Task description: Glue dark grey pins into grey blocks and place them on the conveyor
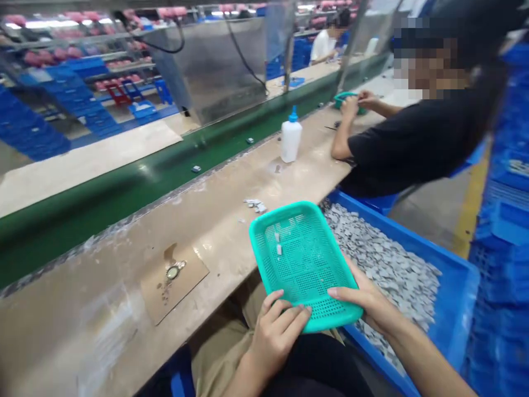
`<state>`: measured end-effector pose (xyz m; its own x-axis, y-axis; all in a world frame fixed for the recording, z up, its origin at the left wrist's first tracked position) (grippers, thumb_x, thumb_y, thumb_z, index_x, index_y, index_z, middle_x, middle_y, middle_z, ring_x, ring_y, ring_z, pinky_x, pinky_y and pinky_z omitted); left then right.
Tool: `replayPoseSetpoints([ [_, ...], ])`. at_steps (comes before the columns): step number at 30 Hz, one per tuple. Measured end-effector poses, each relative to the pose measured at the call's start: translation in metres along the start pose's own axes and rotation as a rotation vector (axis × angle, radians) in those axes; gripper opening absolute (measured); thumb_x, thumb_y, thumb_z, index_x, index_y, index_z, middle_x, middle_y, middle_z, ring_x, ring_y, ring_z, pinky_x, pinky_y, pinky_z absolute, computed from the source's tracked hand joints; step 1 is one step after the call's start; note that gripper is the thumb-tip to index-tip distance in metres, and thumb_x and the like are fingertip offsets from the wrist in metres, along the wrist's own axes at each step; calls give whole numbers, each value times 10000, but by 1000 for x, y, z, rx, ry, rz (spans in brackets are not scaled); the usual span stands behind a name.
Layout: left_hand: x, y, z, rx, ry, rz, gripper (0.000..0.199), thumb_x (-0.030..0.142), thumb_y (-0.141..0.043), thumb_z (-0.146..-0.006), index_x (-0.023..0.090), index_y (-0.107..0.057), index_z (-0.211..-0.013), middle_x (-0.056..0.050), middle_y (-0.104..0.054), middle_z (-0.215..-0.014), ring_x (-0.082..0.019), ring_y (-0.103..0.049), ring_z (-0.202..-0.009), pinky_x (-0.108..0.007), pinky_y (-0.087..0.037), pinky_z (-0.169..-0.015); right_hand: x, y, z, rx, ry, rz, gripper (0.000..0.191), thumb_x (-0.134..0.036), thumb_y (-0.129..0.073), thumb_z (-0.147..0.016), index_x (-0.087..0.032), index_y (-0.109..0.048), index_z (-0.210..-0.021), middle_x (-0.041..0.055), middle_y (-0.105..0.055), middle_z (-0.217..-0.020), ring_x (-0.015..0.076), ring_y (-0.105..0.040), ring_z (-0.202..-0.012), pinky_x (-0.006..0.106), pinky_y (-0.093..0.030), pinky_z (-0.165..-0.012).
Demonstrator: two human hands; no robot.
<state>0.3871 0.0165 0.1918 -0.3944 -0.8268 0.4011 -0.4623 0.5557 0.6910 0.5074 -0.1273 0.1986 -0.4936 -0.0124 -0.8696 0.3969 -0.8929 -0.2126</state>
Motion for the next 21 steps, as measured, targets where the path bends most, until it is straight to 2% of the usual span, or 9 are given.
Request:
replayPoseSetpoints([
  [2, 6, -8, -8, -181, -37, 118, 346, 257, -580, -867, 205, -569, -1209, -49, -726, -1000, -213, -647, -929, -414, -468, -988, 6, 16, 14, 83, -14, -29, 894, -221, -693, -626, -266, -356, -1452, 94, -672, -1207, 326, -681, -982, 441, -569, -781],
  [5, 5, -3, -33, -454, -43, 275, 688, 472, -645, -792, 184, -412, -1372, -143, -589, -1281, -279, -510, -1218, -479, -412, -1049, 17, 32, 28, 104, -29, -106, 887, -194, -584, -646, -279, -295, -1480, 69, -663, -1225, 307, -681, -985, 436, -574, -756],
  [7, 1, 3, -53, -654, -20, 358, 824, 501, -697, -733, 214, -339, -1417, -163, -450, -1420, -308, -409, -1315, -490, -400, -1057, 23, 38, 33, 121, -21, -134, 911, -171, -541, -640, -295, -250, -1494, 51, -643, -1260, 291, -667, -1021, 420, -572, -764],
  [9, -4, 4, -71, -821, 55, 369, 793, 438, -711, -739, 236, -337, -1409, -160, -407, -1442, -313, -439, -1292, -459, -446, -1015, 26, 42, 35, 123, -5, -112, 928, -156, -524, -630, -300, -231, -1499, 43, -622, -1290, 285, -655, -1048, 400, -570, -767],
  [11, -9, -4, -87, -900, 148, 256, 651, 316, -674, -788, 213, -375, -1357, -155, -467, -1361, -286, -557, -1157, -417, -502, -930, 28, 43, 34, 97, 3, -70, 930, -161, -522, -623, -299, -234, -1497, 43, -601, -1317, 291, -639, -1077, 391, -571, -756],
  [14, -8, -25, -97, -963, 223, 45, 511, 150, -690, -741, 122, -472, -1202, -167, -537, -1185, -302, -612, -998, -425, -517, -844, 28, 45, 28, 73, 15, -31, 910, -168, -540, -605, -295, -286, -1469, 41, -552, -1370, 294, -596, -1138, 372, -566, -759],
  [16, -3, -40, -94, -1014, 235, 6, 421, 48, -648, -719, 71, -511, -1117, -208, -536, -1137, -344, -600, -988, -456, -500, -831, 27, 45, 23, 81, 31, -4, 886, -163, -548, -585, -286, -341, -1438, 44, -531, -1388, 291, -585, -1144, 353, -563, -749],
  [18, 1, -50, -84, -1042, 246, 19, 337, -17, -519, -754, 64, -528, -1081, -225, -538, -1111, -348, -598, -971, -463, -485, -816, 25, 45, 18, 95, 48, 23, 863, -166, -536, -574, -270, -377, -1416, 56, -545, -1367, 285, -616, -1076, 330, -560, -675],
  [21, 6, -56, -63, -1104, 229, 137, 271, 23, -444, -813, 126, -559, -1036, -146, -582, -991, -288, -614, -861, -392, -483, -745, 20, 41, 16, 116, 81, 83, 847, -154, -511, -564, -263, -415, -1399, 66, -592, -1300, 243, -660, -868, 277, -502, -511],
])
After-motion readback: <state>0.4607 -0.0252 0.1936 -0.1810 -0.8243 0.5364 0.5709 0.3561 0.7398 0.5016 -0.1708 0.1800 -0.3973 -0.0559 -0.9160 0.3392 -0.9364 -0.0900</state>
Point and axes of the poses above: each hand's wrist, its own z-axis away from the middle knuckle, its own y-axis out of the back of the hand, x = y × z, the point moved 4 cm from there along -z, towards the middle knuckle
